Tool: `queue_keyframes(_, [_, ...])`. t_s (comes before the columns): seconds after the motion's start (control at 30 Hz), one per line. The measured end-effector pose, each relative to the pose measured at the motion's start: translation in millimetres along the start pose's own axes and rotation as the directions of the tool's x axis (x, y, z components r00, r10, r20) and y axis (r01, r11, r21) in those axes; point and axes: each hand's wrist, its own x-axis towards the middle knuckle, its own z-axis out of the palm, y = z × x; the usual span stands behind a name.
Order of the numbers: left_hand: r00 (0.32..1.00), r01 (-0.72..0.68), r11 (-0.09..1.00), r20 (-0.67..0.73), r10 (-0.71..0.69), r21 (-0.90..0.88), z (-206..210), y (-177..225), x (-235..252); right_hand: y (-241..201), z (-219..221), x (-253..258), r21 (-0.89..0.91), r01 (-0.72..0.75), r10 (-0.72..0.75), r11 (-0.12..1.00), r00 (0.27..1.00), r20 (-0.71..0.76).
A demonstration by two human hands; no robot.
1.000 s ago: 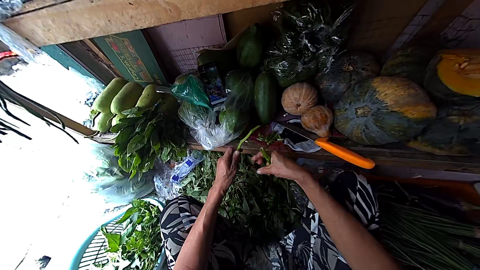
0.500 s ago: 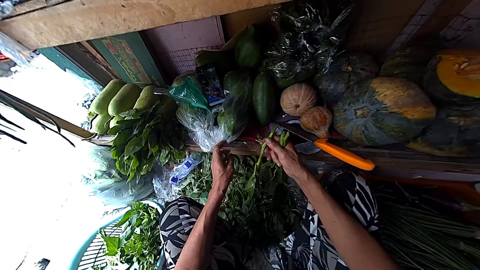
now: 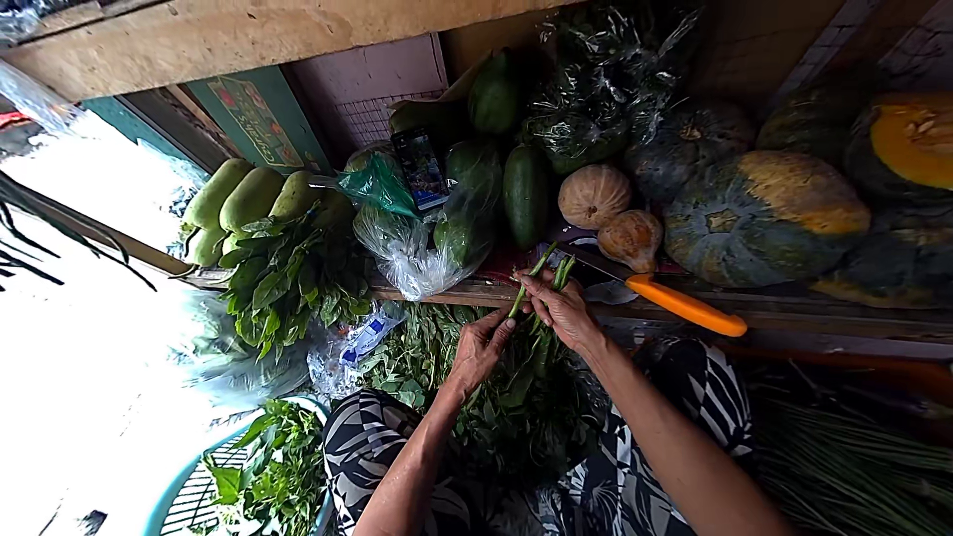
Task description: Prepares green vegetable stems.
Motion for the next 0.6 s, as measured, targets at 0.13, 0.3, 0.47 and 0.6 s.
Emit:
queue_keyframes(0.13, [0.999, 0.023, 0.999, 0.036, -0.025, 0.041, 3, 0, -1, -2, 0, -1, -0.08, -0.056, 0.053, 0.995, 0.998, -0.041])
queue_keyframes(0.3, [0.996, 0.046, 0.996, 0.068, -0.051, 0.073, 6, -2, 2, 3, -4, 6, -0.024, -0.142, 0.139, 0.99, 0.984, -0.11])
queue_keyframes(0.47, [0.996, 0.023, 0.988, 0.083, -0.036, 0.151, 8, -3, 2, 5, -5, 8, -0.01, -0.178, 0.176, 0.984, 0.979, -0.102])
queue_keyframes(0.6, [0.994, 0.023, 0.979, 0.097, -0.043, 0.202, 6, -4, 2, 2, -4, 6, -0.075, -0.204, 0.196, 0.976, 0.975, -0.101])
